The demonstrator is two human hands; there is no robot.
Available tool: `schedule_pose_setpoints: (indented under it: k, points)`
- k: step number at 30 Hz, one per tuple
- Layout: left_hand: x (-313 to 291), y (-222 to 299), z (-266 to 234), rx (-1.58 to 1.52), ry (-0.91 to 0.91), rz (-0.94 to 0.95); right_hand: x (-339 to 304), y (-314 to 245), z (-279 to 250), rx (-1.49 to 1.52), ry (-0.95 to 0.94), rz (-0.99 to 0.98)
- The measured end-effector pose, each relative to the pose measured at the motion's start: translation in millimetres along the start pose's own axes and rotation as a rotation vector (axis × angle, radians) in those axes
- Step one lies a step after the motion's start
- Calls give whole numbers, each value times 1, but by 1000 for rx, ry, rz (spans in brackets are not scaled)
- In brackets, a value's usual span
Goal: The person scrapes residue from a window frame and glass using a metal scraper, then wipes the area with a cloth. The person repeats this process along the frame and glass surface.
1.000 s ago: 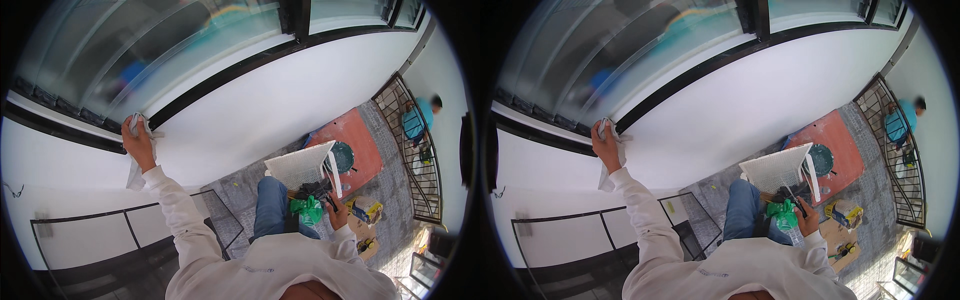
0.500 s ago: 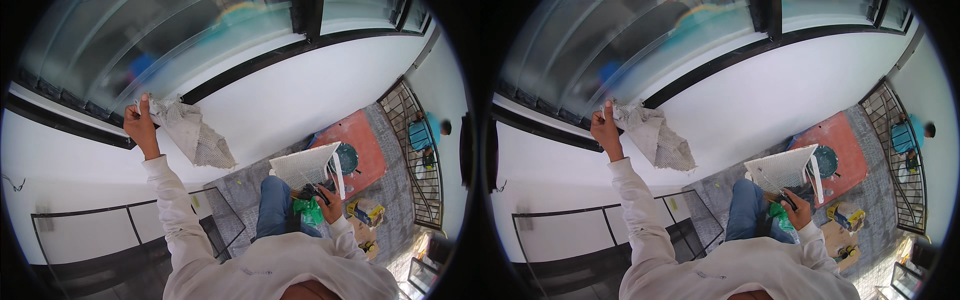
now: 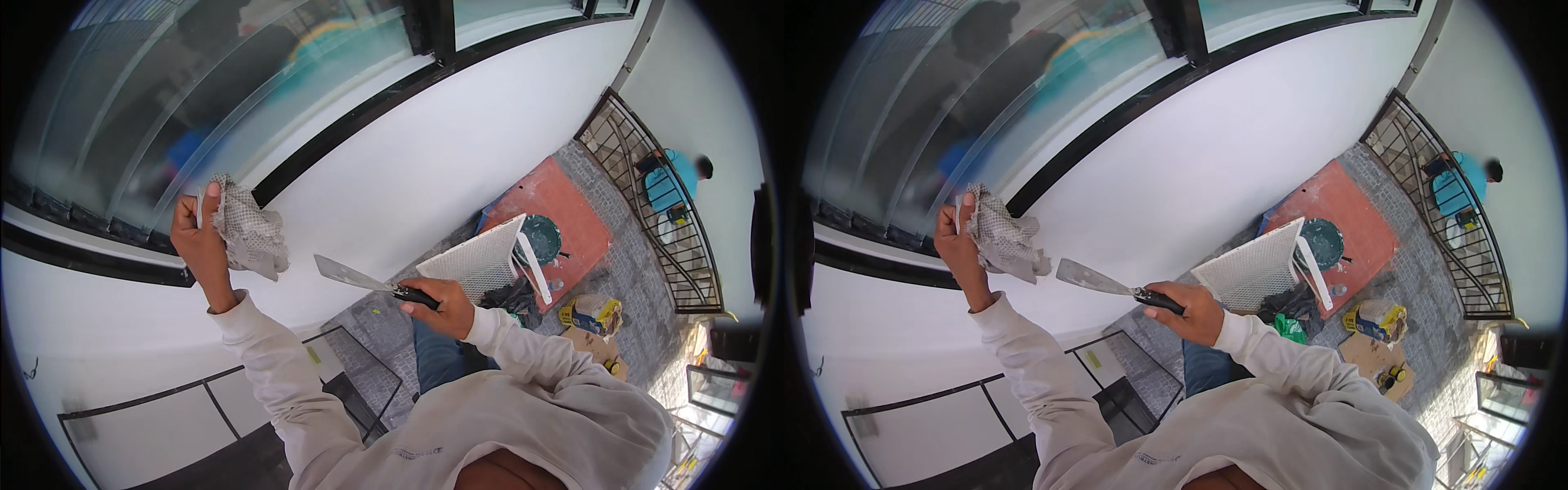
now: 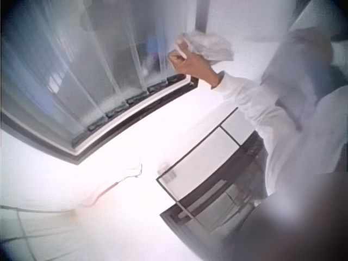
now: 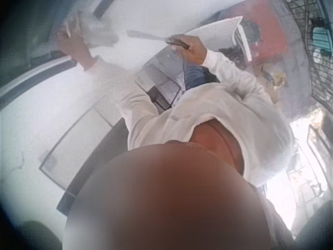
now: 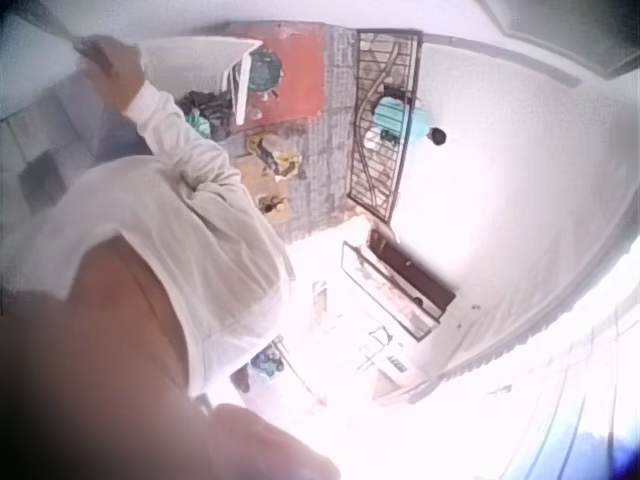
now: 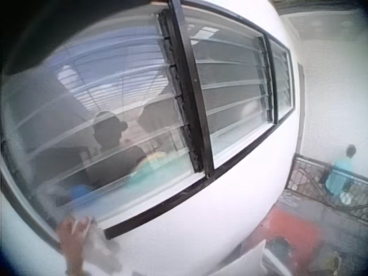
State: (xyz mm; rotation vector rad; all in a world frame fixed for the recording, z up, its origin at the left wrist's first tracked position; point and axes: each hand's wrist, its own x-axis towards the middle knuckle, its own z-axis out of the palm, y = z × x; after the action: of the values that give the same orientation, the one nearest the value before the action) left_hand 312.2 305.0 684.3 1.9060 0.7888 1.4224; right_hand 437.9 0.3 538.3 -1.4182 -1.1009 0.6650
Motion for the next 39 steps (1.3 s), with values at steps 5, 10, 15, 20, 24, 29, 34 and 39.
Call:
schedule_pose_setpoints:
  k: [5,10,15,20,24,29,34,39]
  points:
    - [15,4,59,-66,-186,-27,-13,7,-18,0,138,36]
    - [26,24,150,-38,-126,5,-8,8,-67,-97,293,119]
    - [6,21,207,180,-298,206,-2,11,-98,-246,451,81]
    - [7,9,214,184,-392,129,4,16,-108,-251,468,184]
    - [18,18,232,-302,-434,82,28,15,-103,-133,456,68]
    - [21,28,241,224,-551,145,75,11,-95,-118,484,-20]
    - [19,15,236,246,-472,200,123,14,-117,-540,599,-201]
    - [12,0,244,-32,-381,284,124,-5,-148,-814,490,-168]
